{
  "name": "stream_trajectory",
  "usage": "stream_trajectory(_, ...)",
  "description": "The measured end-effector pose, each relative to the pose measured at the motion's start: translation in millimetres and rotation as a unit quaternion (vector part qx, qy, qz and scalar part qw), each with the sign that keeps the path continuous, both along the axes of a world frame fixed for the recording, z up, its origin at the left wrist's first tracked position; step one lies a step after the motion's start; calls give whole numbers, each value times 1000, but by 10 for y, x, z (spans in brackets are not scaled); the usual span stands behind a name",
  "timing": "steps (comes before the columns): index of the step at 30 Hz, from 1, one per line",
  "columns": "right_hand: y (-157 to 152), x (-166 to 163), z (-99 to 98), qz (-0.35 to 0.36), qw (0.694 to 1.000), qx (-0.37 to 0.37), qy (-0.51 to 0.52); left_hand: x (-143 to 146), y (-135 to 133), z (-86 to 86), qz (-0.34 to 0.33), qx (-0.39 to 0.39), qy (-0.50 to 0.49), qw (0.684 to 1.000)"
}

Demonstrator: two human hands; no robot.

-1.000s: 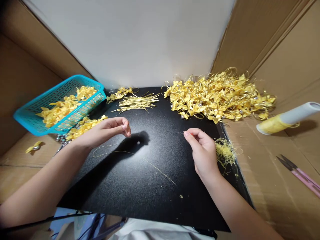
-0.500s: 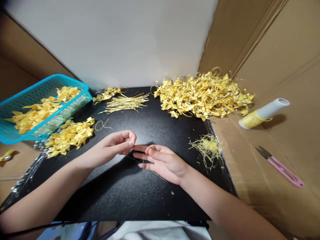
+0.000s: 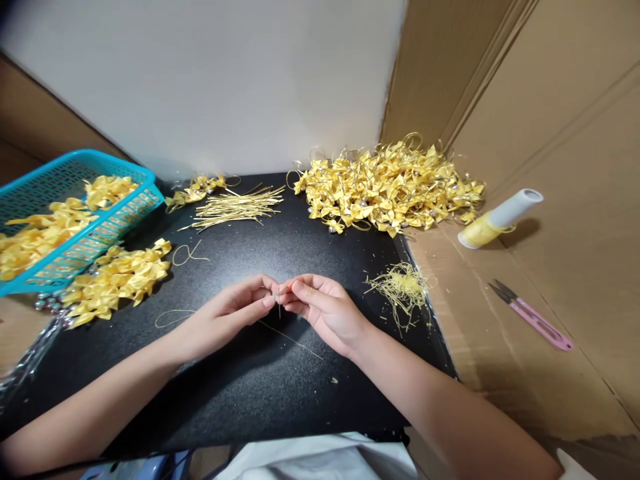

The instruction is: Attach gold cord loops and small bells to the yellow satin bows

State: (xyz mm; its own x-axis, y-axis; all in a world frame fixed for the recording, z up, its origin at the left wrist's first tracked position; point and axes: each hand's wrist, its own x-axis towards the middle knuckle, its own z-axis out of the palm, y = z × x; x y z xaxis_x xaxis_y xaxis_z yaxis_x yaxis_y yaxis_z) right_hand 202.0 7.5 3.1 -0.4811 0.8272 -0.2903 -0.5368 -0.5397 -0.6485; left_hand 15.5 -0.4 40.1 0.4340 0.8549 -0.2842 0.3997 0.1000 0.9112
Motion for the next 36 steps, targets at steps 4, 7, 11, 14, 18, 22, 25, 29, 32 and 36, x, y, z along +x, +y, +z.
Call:
stream_trajectory(4, 66, 63, -9, -68, 997, 15, -35, -150, 175, 8, -2, 132, 174, 976)
stream_trajectory(7, 141, 156, 17, -136, 987, 33, -84, -308, 254, -17, 22, 256, 333, 907)
stream_trajectory(11, 222, 258, 68, -180, 973, 62, -131, -269, 76, -51, -3, 385, 394, 835)
stream_trajectory(14, 248, 283, 76, -189, 968, 78, -148, -63, -134, -105, -183, 379, 288, 860)
stream_trajectory(18, 252, 278, 51, -195, 965, 74, -157, 146, -218, -248, -236, 416, 232, 847)
stream_trajectory(22, 252, 269, 38, -203, 966, 68, -148, 190, -179, -352, -251, 487, 258, 796)
stream_trajectory(25, 246, 262, 45, -200, 966, 68, -147, 189, -191, -375, -261, 479, 254, 799)
stream_trajectory(29, 220, 247, 53, -199, 965, 69, -158, 169, -206, -316, -157, 321, 93, 929)
stream_trajectory(32, 172, 223, 44, -206, 956, 101, -185, 148, -175, -238, -3, 131, -80, 988)
stream_trajectory(36, 69, 163, 11, -228, 913, 195, -276, 154, -132, -210, 140, -11, -205, 969)
